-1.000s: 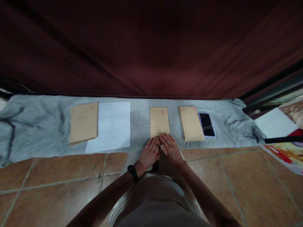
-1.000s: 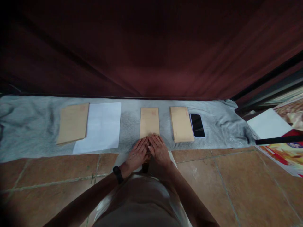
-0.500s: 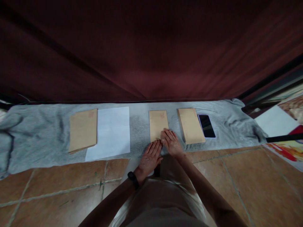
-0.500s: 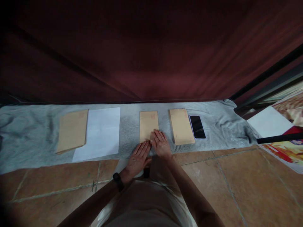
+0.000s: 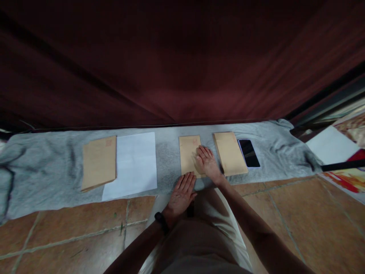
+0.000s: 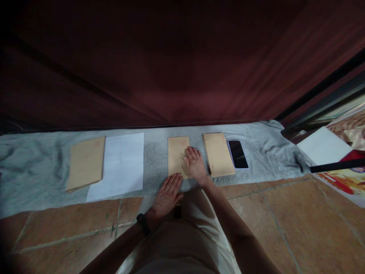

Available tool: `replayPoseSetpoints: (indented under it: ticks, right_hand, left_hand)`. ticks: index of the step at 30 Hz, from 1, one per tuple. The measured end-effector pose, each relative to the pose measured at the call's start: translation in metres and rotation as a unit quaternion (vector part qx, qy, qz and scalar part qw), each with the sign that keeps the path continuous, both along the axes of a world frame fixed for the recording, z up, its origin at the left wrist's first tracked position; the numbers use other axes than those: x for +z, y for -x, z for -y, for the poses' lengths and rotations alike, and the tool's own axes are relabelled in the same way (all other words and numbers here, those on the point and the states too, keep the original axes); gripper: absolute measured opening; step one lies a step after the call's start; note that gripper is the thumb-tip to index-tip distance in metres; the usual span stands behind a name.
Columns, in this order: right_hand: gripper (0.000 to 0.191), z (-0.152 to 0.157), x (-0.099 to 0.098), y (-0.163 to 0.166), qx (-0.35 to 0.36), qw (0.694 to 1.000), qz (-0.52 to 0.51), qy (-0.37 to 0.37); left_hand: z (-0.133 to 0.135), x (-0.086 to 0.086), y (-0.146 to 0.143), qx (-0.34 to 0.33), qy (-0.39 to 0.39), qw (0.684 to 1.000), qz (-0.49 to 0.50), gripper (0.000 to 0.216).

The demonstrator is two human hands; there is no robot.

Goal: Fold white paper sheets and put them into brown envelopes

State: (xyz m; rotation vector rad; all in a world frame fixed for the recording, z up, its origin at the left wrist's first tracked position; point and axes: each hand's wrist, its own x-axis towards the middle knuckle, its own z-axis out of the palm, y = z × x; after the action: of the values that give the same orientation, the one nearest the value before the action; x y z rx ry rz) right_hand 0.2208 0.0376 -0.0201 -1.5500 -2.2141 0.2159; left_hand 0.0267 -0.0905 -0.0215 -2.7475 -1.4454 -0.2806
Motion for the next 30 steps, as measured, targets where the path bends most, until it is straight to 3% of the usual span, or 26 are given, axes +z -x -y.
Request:
replayPoseSetpoints:
  ticks: [10, 22, 30]
  right_hand:
    - [0.050, -0.006, 0.002, 0.000, -0.019, 1.000, -0.021, -0.006]
    - [0.046, 0.103, 0.007, 0.001, 0.094, 0.995, -0.018, 0.019]
    - [0.048, 0.119, 0.004, -0.004, 0.104, 0.994, -0.010, 0.026]
  left_hand:
    - [0.000, -0.001, 0.000, -0.001, -0.002, 1.000, 0.007, 0.068]
    - [-0.001, 0.009, 0.000, 0.015, 0.032, 0.998, 0.052, 0.060]
    - [-0.009, 0.017, -0.002, 0.065, 0.040, 0.995, 0.058, 0.054]
